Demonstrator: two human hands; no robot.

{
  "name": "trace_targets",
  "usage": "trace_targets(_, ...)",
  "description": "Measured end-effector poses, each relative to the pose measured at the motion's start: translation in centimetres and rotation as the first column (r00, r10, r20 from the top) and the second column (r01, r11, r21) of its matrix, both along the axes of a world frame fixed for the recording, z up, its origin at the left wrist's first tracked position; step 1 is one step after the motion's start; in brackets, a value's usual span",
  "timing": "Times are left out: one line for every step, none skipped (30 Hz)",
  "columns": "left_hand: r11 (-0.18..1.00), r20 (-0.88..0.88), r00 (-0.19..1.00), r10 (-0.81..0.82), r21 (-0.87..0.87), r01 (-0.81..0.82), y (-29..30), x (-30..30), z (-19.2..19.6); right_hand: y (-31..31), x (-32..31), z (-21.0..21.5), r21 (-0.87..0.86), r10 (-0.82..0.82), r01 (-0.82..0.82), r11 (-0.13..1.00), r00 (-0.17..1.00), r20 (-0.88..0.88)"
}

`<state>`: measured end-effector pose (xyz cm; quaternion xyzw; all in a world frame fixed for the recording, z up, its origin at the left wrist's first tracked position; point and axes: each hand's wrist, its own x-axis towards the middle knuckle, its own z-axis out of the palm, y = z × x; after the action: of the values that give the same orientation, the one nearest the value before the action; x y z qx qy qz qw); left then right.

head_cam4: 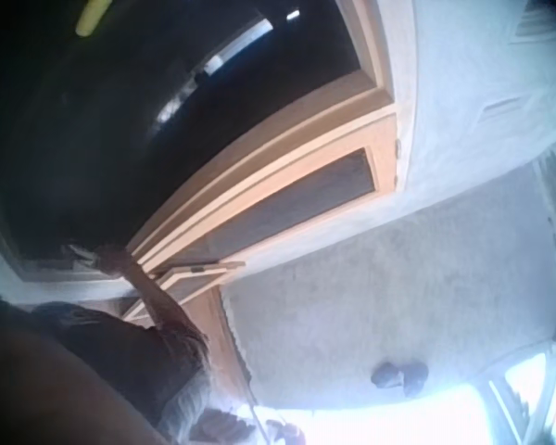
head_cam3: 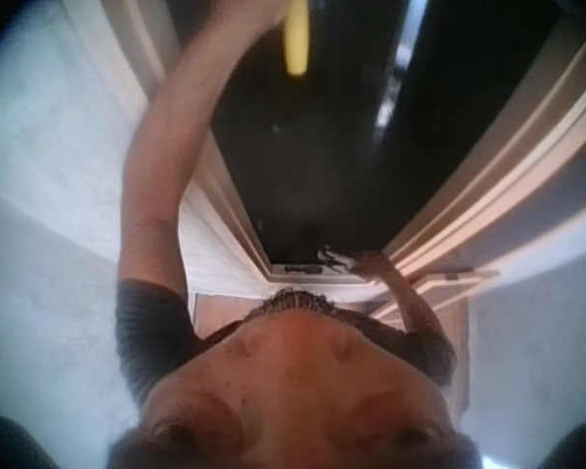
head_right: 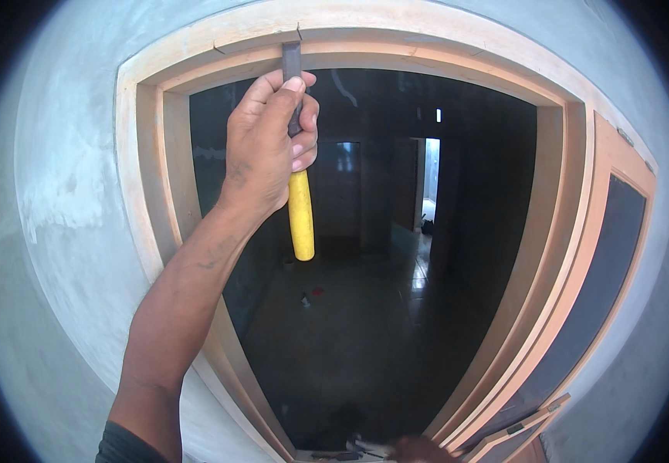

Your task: The person uses a hammer and a chisel to secure a wooden door frame to a wall. They repeatedly position the chisel against the frame and strike it with the hammer to drive it into place.

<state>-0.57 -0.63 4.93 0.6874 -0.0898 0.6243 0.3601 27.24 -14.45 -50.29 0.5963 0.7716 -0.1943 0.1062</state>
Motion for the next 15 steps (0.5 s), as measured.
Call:
trace_targets(1.000, 0.002, 1.000, -0.010, -0.003, 0.010, 0.0, -0.1, 0.0, 1.0, -0.4, 5.2, 0.007, -0.005, 0.005, 1.000, 1.000, 0.013)
trace_targets(1.000, 0.000, 1.000, -0.022, -0.004, 0.022, -0.1, 0.1, 0.0, 1.3, -1.4, 11.2, 0.017, -0.011, 0.010, 1.000, 1.000, 0.023)
trace_targets(1.000, -0.001, 1.000, -0.019, -0.004, 0.019, 0.0, 0.0, -0.1, 1.4, -2.5, 16.6, 0.102, -0.011, 0.003, 0.995, 0.997, 0.071)
trace_targets(1.000, -0.003, 1.000, -0.015, -0.003, 0.015, 0.0, -0.1, -0.1, 1.7, -3.2, 21.1, 0.186, -0.013, -0.009, 0.982, 0.993, 0.117)
trace_targets(0.999, -0.004, 0.999, -0.032, -0.003, 0.032, 0.1, 0.2, 0.0, 2.1, -3.1, 24.0, 0.265, -0.017, -0.016, 0.964, 0.992, 0.123)
trace_targets(0.999, -0.002, 0.999, -0.033, -0.002, 0.033, 0.2, 0.3, 0.0, 2.8, -3.1, 26.4, 0.343, -0.009, -0.036, 0.939, 0.992, 0.130)
trace_targets(0.999, -0.002, 0.999, -0.032, -0.002, 0.032, 0.2, 0.4, 0.0, 3.4, -3.0, 28.5, 0.450, 0.001, -0.062, 0.891, 0.991, 0.134)
trace_targets(1.000, 0.002, 1.000, -0.030, -0.006, 0.030, 0.3, 0.4, 0.0, 3.9, -3.1, 30.6, 0.547, 0.011, -0.087, 0.832, 0.990, 0.141)
trace_targets(1.000, 0.003, 1.000, -0.028, 0.005, 0.028, 0.4, 0.4, 0.0, 4.3, -3.3, 32.9, 0.587, 0.000, -0.101, 0.804, 0.985, 0.170)
trace_targets(1.000, 0.005, 1.000, -0.019, 0.018, 0.018, 0.5, 0.4, 0.1, 4.8, -3.8, 35.2, 0.625, -0.005, -0.123, 0.771, 0.980, 0.198)
trace_targets(1.000, 0.004, 1.000, -0.020, 0.024, 0.019, 0.6, 0.4, 0.0, 5.0, -4.3, 37.1, 0.669, -0.007, -0.122, 0.733, 0.982, 0.187)
trace_targets(1.000, 0.004, 1.000, -0.011, 0.022, 0.011, 0.6, 0.3, 0.1, 5.2, -4.8, 38.8, 0.712, -0.005, -0.125, 0.691, 0.984, 0.177)
trace_targets(1.000, 0.003, 1.000, -0.011, 0.017, 0.011, 0.5, 0.3, 0.1, 5.2, -5.4, 40.2, 0.720, 0.002, -0.124, 0.683, 0.986, 0.168)
trace_targets(1.000, 0.000, 1.000, -0.007, 0.011, 0.007, 0.3, 0.2, 0.0, 5.3, -6.1, 41.2, 0.726, 0.013, -0.125, 0.676, 0.987, 0.158)
trace_targets(1.000, 0.006, 1.000, 0.010, 0.014, -0.010, 0.0, 0.1, 0.1, 5.4, -7.0, 42.0, 0.692, 0.007, -0.147, 0.707, 0.980, 0.201)
